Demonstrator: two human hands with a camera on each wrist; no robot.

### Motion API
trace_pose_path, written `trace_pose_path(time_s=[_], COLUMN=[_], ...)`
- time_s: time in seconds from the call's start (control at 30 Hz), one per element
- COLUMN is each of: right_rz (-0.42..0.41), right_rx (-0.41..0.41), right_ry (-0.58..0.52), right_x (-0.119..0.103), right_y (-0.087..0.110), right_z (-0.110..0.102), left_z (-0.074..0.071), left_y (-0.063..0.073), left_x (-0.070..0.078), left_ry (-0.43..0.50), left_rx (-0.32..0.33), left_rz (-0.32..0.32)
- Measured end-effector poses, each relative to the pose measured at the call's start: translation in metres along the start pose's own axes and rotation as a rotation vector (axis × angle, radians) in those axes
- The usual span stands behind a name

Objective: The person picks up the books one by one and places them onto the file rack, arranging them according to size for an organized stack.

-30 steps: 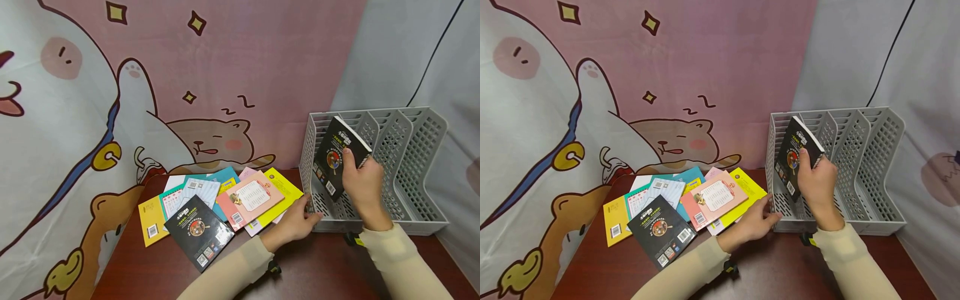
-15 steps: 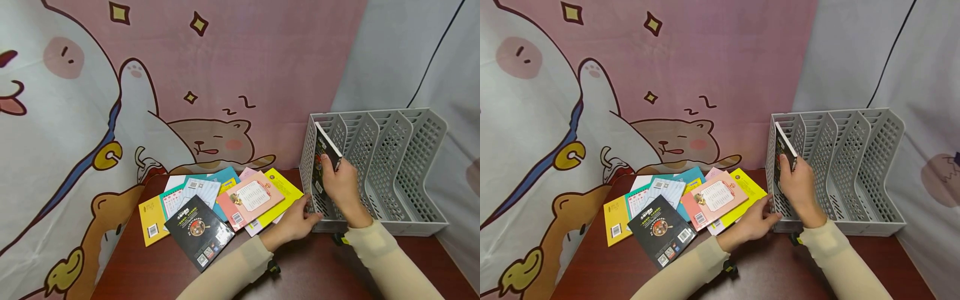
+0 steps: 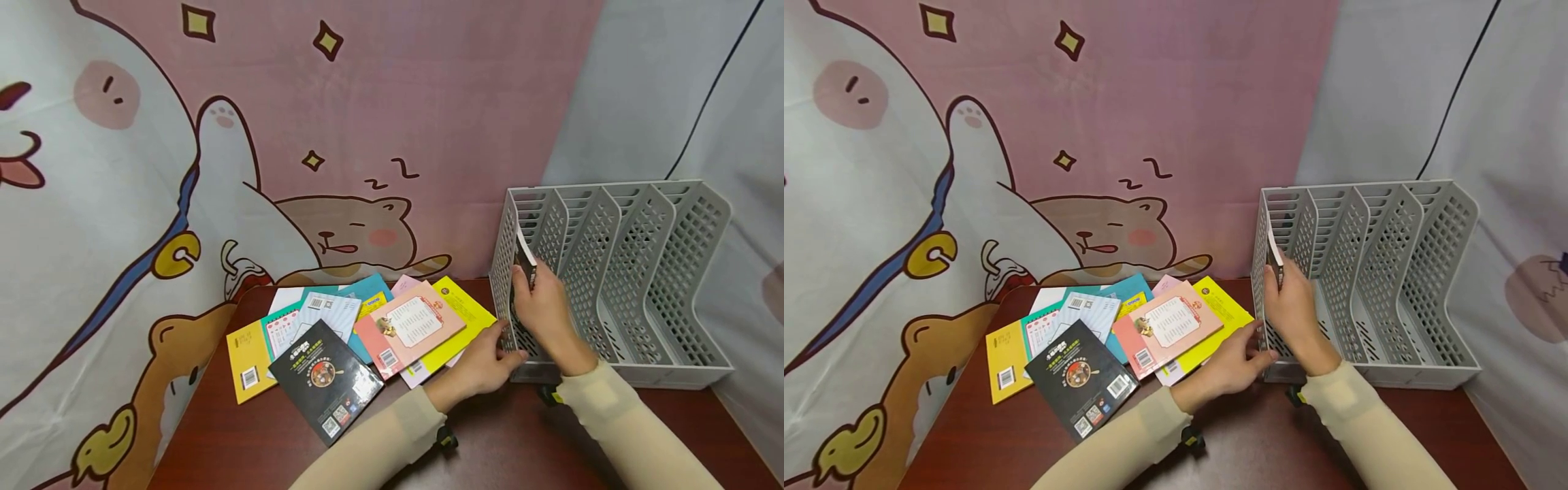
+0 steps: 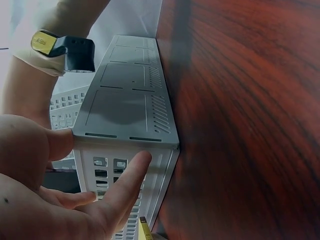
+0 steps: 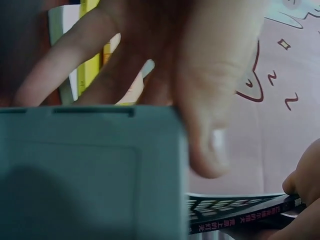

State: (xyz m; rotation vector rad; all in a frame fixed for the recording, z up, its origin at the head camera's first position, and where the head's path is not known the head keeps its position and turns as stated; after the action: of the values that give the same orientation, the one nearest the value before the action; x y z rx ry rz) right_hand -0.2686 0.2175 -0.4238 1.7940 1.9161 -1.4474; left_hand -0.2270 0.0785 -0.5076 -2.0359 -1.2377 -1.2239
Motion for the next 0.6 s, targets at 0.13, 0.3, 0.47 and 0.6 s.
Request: trace_pose_path(time_s=[0.13, 0.3, 0.47, 0.6], right_rz=[-0.032, -0.054, -0.082, -0.076], right_rx=[-0.018, -0.028, -0.035, -0.051], right_ry=[0.003, 0.012, 0.026, 0.033], right_x=[0.003, 0.008, 0.013, 0.019], right_y=[0.001, 0.000, -0.002, -0.003], right_z=[0.006, 0.010, 0.015, 0.020], left_z=[0.001, 0.001, 0.000, 0.000], left_y=[-0.001, -0.001, -0.001, -0.002], left_x=[-0.003, -0.001, 0.000, -0.001], left_ry=[-0.002, -0.007, 0.002, -0.004], left_rx=[-0.002, 0.000, -0.007, -0.011], left_rz=[0.001, 0.008, 0.009, 0.006])
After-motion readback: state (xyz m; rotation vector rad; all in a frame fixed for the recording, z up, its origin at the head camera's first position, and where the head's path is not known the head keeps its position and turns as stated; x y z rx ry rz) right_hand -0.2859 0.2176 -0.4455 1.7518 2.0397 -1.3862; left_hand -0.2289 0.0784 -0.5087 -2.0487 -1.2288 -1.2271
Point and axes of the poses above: each hand's wrist, its own y-axis away from the middle knuckle, its own z-axis out of the palm, x = y × z, the point moved 5 cm from there along -y, towards the middle knuckle, and after that the axes turned 1 degree about -z, right-handed, at the moved point
